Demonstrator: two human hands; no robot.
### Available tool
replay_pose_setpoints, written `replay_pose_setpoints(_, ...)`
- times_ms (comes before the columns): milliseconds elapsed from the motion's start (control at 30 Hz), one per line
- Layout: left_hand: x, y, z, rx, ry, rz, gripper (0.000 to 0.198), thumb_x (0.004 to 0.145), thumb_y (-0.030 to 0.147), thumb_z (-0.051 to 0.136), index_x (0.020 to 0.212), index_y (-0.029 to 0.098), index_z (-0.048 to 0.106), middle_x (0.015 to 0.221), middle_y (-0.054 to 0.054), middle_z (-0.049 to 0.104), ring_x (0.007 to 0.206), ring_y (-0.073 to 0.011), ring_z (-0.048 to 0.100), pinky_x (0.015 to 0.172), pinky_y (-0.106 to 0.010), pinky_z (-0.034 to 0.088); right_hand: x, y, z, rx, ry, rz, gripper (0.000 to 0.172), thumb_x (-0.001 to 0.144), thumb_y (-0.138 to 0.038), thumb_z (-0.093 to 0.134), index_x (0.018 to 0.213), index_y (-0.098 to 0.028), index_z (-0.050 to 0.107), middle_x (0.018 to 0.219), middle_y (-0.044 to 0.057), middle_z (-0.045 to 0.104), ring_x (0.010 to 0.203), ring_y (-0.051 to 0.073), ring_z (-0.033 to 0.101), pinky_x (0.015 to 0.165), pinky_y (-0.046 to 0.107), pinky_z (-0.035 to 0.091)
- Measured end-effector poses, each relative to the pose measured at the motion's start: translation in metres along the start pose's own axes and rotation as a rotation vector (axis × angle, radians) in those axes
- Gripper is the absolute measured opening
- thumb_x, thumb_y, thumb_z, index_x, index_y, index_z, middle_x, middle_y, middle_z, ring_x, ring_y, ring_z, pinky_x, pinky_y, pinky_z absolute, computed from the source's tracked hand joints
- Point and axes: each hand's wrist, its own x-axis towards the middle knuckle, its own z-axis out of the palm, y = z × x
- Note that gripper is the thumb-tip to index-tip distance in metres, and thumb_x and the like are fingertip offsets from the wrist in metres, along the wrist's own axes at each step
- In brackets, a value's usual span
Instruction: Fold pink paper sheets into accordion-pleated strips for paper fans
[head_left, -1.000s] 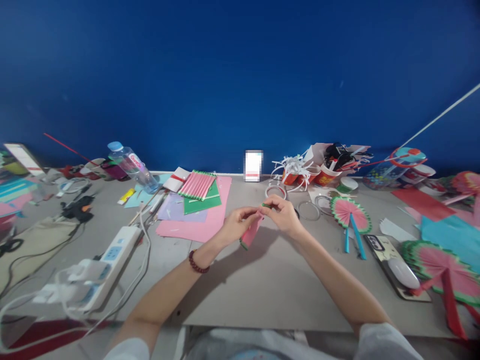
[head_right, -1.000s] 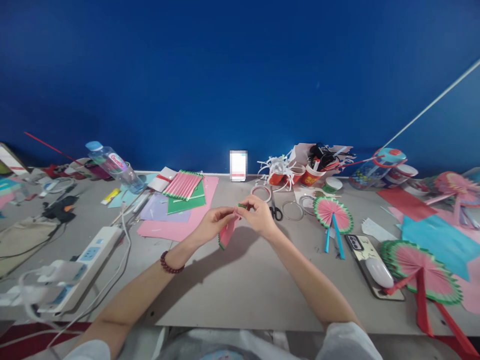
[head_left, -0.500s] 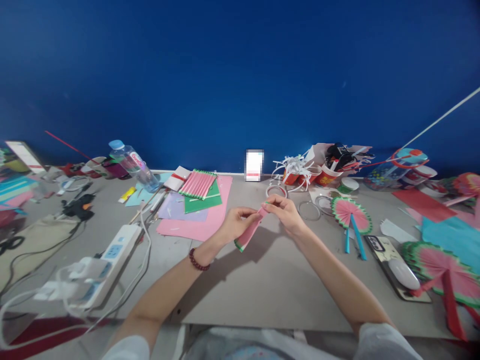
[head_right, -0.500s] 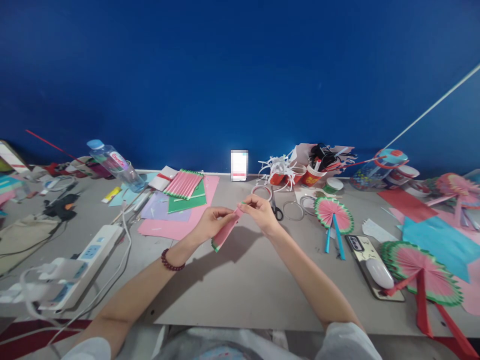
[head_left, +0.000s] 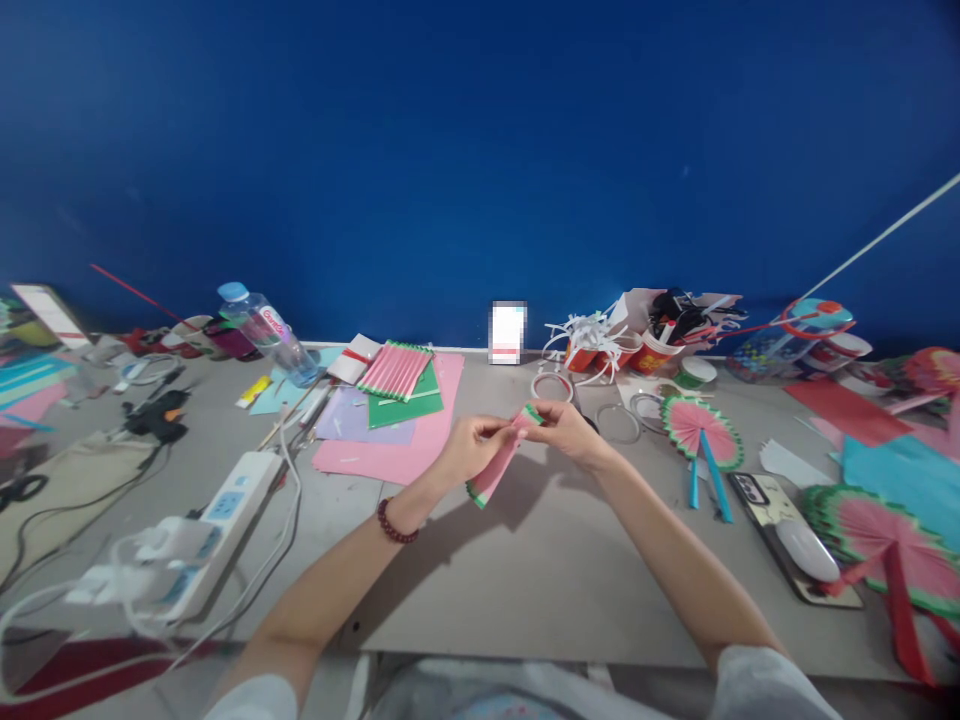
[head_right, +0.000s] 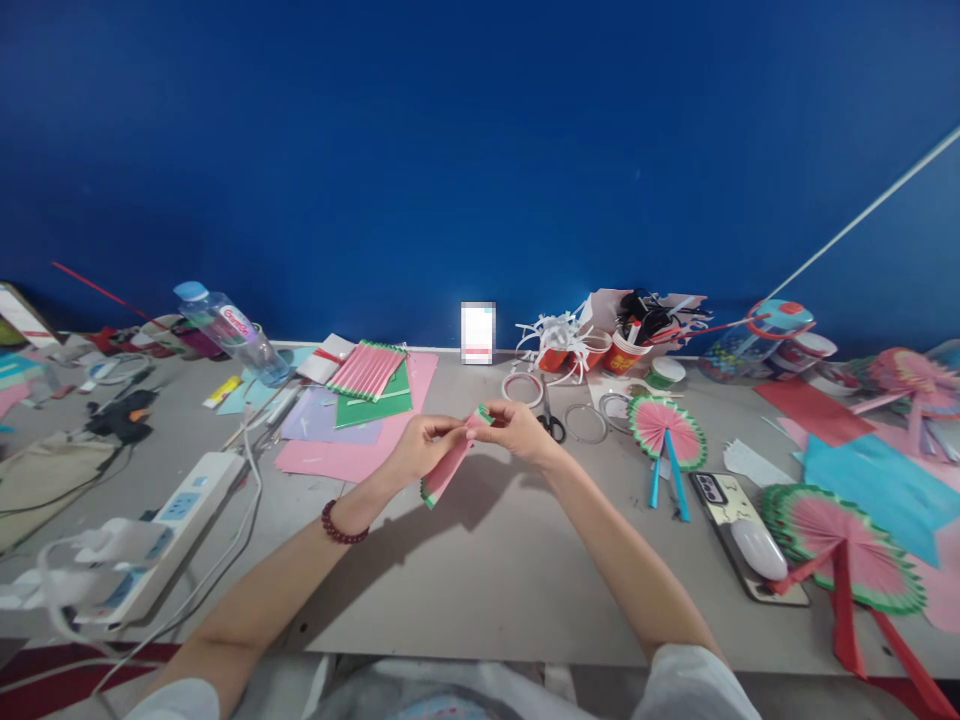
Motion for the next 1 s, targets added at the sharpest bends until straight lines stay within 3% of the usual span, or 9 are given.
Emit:
replay_pose_setpoints(233, -0.001, 0.001, 0.003, -0.012, -0.011, -0.014, 0.038, 0.079, 0.047, 0.059, 0.085, 0.012, 0.073, 0.084, -0.008, 0.072, 0.076, -0.0189, 0.063, 0.067, -0.025, 0.046, -0.001, 0.0, 0.004, -0.014, 0.134, -0.057, 0.027, 0.067, -0.042, 0.072, 0.062, -0.017, 0.064, 0.063, -0.001, 0.056, 0.065, 0.013, 0.052, 0.066, 0.028, 0.041)
replay_pose_setpoints(433, 0.0, 0.001, -0.001, -0.078, -0.128, -0.112, 0.041, 0.075, 0.05, 0.063, 0.086, 0.011, 0.072, 0.078, -0.007, 0.071, 0.068, -0.0158, 0.06, 0.062, -0.025, 0.045, 0.001, -0.002, 0.001, 0.025, 0.252, -0.071, 0.025, 0.062, -0.04, 0.075, 0.06, -0.017, 0.063, 0.059, -0.002, 0.055, 0.06, 0.011, 0.047, 0.061, 0.026, 0.038)
replay_pose_setpoints(700, 0.001, -0.003, -0.006, -0.121, -0.182, -0.165, 0.044, 0.071, 0.053, 0.066, 0.081, 0.01, 0.072, 0.074, -0.008, 0.07, 0.063, -0.0146, 0.059, 0.058, -0.024, 0.044, -0.001, -0.009, -0.001, 0.001, 0.248, -0.049, 0.028, 0.062, -0.043, 0.075, 0.062, -0.018, 0.064, 0.062, -0.001, 0.057, 0.062, 0.012, 0.049, 0.062, 0.027, 0.039)
replay_pose_setpoints(1000, 0.003, -0.004, -0.004, -0.136, -0.128, -0.198, 0.038, 0.07, 0.048, 0.068, 0.077, 0.011, 0.073, 0.075, -0.009, 0.072, 0.064, -0.0156, 0.062, 0.061, -0.024, 0.047, -0.002, -0.009, 0.0, 0.011, 0.233, -0.077, 0.025, 0.064, -0.04, 0.074, 0.064, -0.017, 0.065, 0.064, -0.001, 0.056, 0.064, 0.012, 0.05, 0.064, 0.027, 0.04)
